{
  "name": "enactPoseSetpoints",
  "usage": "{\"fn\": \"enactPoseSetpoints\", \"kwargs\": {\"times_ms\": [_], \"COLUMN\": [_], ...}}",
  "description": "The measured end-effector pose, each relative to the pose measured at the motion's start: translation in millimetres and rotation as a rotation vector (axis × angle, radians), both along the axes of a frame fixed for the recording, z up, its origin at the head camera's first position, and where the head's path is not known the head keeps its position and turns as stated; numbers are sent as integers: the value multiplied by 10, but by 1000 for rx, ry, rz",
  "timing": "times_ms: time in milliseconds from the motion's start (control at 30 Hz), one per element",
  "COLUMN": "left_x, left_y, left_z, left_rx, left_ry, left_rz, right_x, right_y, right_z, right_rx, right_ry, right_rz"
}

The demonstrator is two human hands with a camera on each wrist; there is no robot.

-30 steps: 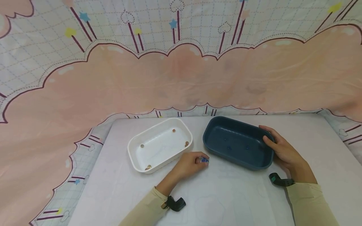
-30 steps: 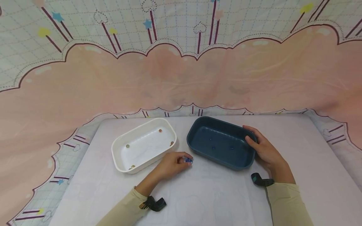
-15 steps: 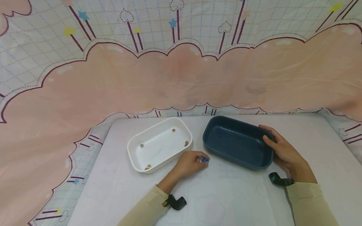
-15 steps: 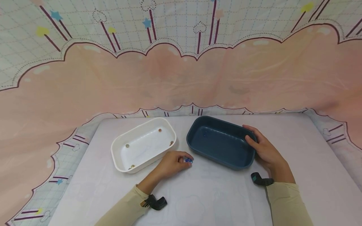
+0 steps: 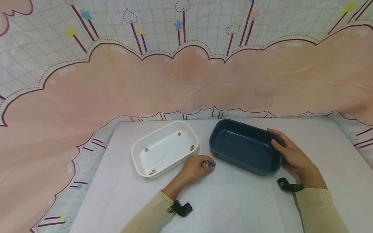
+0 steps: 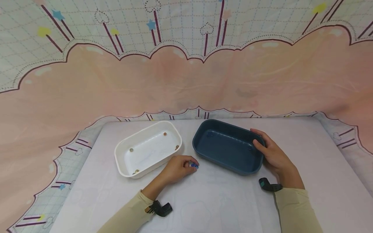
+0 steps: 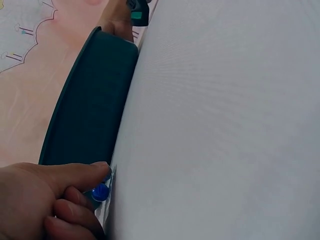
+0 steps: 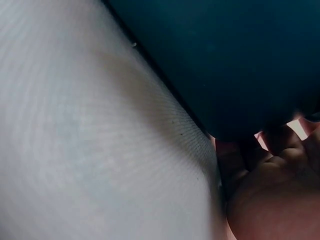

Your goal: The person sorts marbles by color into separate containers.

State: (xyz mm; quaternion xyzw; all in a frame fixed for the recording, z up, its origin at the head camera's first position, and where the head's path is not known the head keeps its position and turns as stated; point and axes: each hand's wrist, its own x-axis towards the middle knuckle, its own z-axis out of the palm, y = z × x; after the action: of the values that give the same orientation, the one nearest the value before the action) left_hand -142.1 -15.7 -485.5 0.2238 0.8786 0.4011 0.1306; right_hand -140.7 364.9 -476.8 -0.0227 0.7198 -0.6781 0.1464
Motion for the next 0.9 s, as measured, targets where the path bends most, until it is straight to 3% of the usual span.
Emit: {"fn": "enactPoseSetpoints", "kwargs": {"times_ms": [900], "left_x": [45], "left_y": [-72], "left_z": [64], "left_rx": [63], "left_ry": [-39], "left_rz": [-23], "right_x": [54], "right_y": [-12], "right_z": [36], "right_rx": [44], "right_ry": [-13], "right_rz": [-8]}}
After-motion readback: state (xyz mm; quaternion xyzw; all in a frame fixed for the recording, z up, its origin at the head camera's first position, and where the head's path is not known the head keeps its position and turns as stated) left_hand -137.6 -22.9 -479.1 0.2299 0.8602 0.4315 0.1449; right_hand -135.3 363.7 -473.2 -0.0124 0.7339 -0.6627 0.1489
